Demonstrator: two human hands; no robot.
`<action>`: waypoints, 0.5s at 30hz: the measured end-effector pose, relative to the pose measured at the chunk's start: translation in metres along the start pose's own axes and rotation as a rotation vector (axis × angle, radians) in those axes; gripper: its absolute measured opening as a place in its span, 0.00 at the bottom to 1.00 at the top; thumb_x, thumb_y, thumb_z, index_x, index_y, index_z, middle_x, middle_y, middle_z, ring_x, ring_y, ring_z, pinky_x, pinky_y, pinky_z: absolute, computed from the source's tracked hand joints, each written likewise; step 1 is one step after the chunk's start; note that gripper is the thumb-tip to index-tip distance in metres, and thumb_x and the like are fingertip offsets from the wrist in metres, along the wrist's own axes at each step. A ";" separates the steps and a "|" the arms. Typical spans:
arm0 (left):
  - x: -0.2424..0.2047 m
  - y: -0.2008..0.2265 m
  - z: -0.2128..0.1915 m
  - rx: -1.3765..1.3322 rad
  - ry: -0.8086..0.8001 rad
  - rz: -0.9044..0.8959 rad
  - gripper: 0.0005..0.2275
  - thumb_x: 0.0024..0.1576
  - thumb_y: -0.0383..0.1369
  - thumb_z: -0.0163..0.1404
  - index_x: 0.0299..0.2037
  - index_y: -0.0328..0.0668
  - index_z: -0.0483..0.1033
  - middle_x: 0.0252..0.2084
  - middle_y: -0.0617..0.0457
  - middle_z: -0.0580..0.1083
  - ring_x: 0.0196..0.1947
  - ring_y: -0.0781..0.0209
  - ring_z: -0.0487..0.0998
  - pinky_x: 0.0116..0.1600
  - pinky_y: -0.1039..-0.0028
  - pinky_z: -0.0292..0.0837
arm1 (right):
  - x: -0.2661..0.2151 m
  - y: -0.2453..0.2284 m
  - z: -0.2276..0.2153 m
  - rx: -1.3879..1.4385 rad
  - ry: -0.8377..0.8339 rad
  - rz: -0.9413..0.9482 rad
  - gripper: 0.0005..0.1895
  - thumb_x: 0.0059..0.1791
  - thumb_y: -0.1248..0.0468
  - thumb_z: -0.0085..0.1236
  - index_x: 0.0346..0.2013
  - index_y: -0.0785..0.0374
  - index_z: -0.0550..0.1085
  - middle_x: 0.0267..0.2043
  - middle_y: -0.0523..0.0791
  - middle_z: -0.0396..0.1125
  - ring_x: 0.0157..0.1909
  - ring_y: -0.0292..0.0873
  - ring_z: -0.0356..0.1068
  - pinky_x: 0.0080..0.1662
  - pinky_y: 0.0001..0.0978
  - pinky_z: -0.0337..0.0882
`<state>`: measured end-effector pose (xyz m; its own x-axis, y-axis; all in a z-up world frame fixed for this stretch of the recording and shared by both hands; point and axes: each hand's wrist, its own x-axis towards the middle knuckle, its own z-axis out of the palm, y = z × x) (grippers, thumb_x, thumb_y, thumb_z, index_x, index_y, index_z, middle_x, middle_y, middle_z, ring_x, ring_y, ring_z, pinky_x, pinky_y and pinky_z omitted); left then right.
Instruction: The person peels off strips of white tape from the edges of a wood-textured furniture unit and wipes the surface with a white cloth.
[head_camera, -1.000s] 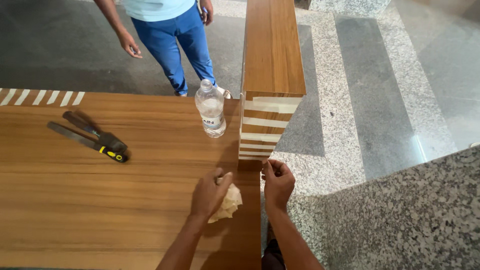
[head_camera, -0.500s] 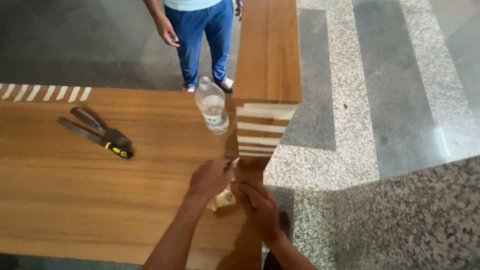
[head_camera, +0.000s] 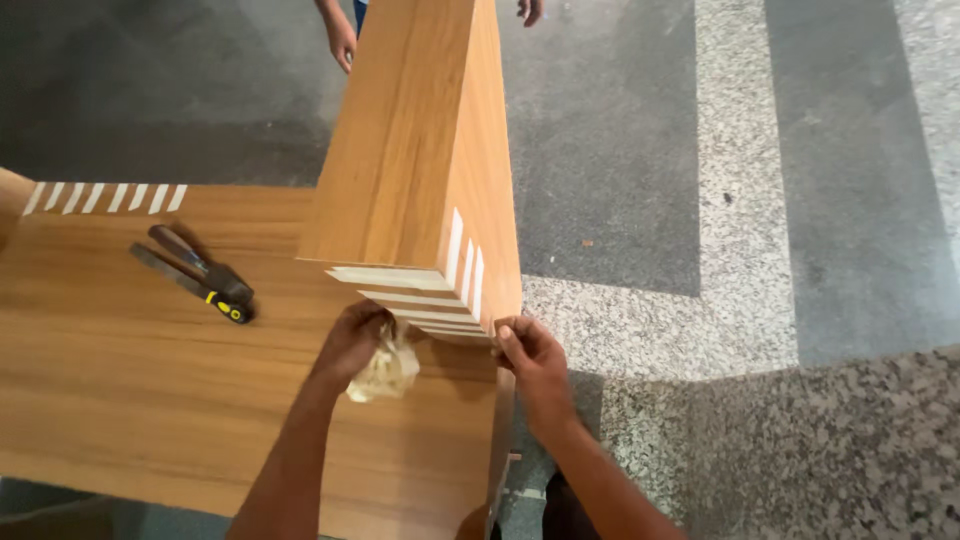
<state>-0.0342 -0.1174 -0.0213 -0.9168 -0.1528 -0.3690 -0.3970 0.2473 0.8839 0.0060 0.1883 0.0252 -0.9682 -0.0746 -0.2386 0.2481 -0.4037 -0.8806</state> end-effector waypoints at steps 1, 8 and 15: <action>0.007 -0.006 0.001 -0.016 0.067 0.047 0.12 0.63 0.28 0.45 0.53 0.29 0.74 0.46 0.49 0.79 0.46 0.61 0.77 0.53 0.69 0.74 | -0.004 0.000 0.003 -0.015 0.041 0.012 0.09 0.57 0.63 0.56 0.42 0.69 0.76 0.37 0.45 0.71 0.41 0.38 0.73 0.48 0.34 0.76; 0.014 -0.004 0.012 0.139 0.446 0.308 0.11 0.64 0.28 0.45 0.53 0.30 0.73 0.40 0.42 0.78 0.38 0.57 0.75 0.44 0.66 0.72 | -0.028 0.013 0.025 -0.246 0.147 -0.044 0.05 0.49 0.67 0.63 0.36 0.67 0.78 0.31 0.43 0.76 0.33 0.33 0.74 0.39 0.27 0.77; -0.092 0.072 0.002 0.140 0.366 0.264 0.18 0.60 0.27 0.37 0.58 0.44 0.74 0.36 0.45 0.78 0.33 0.49 0.77 0.41 0.63 0.72 | -0.032 0.015 0.046 -0.133 0.247 -0.123 0.07 0.50 0.66 0.63 0.35 0.69 0.77 0.33 0.45 0.76 0.36 0.34 0.75 0.42 0.29 0.78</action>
<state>0.0221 -0.0833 0.0755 -0.9213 -0.3888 0.0109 -0.1779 0.4461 0.8771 0.0396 0.1424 0.0391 -0.9585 0.1982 -0.2047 0.1469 -0.2716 -0.9511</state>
